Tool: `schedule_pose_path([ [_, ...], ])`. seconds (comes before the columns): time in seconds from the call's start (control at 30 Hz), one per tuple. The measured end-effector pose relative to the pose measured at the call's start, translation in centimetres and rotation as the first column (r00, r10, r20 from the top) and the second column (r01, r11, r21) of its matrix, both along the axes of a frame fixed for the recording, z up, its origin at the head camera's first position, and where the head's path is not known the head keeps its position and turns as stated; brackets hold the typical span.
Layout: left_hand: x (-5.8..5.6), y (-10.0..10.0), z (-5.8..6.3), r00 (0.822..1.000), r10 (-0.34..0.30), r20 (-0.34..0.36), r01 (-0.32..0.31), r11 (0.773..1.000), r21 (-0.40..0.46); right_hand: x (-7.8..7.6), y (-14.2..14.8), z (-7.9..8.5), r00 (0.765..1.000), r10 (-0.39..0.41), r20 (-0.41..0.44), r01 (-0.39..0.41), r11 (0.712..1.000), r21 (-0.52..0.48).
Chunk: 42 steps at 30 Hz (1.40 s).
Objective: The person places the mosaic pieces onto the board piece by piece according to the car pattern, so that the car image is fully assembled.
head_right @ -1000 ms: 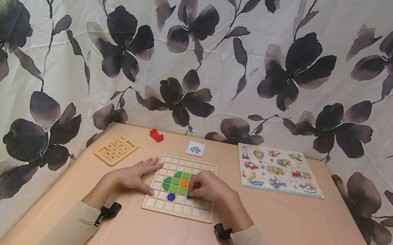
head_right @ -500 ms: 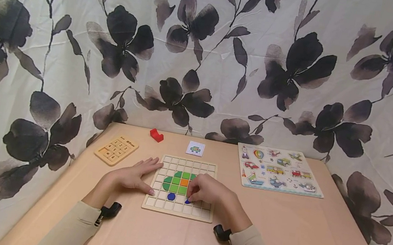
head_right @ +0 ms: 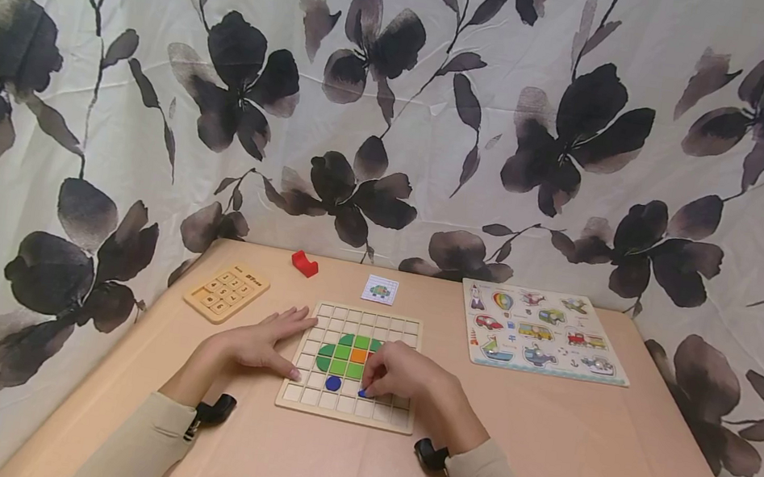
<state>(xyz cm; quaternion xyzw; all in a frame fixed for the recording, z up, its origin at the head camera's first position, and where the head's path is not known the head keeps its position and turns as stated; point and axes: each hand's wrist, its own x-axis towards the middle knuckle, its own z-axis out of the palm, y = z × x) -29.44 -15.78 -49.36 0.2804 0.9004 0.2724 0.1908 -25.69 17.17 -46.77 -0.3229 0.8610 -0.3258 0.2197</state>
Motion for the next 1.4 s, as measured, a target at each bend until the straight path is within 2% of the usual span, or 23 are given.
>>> schedule_pose_path([
  [0.3, -0.1, 0.0, -0.1, 1.000, -0.007, -0.006, 0.007, 1.000, 0.000, 0.1, -0.2, -0.4, 1.000, -0.002, -0.022, 0.002, 1.000, 0.008],
  [0.9, 0.0, -0.1, -0.3, 1.000, -0.005, -0.010, 0.005, 1.000, 0.001, 0.2, -0.1, -0.2, 0.999, -0.013, -0.047, 0.013, 1.000, 0.013],
  [1.03, 0.0, -0.1, -0.3, 1.000, -0.002, -0.010, 0.002, 1.000, 0.000, 0.0, 0.7, 0.2, 0.995, -0.050, -0.088, 0.049, 0.999, -0.011],
  [1.2, 0.0, -0.1, -0.2, 1.000, 0.005, -0.006, -0.005, 1.000, -0.008, 0.1, 2.5, 0.7, 0.985, -0.140, -0.106, 0.134, 0.989, -0.056],
  [1.4, 0.1, -0.1, -0.1, 1.000, 0.006, -0.001, -0.006, 1.000, 0.000, 0.3, 5.5, 1.4, 0.964, -0.238, -0.120, 0.235, 0.971, -0.041],
])
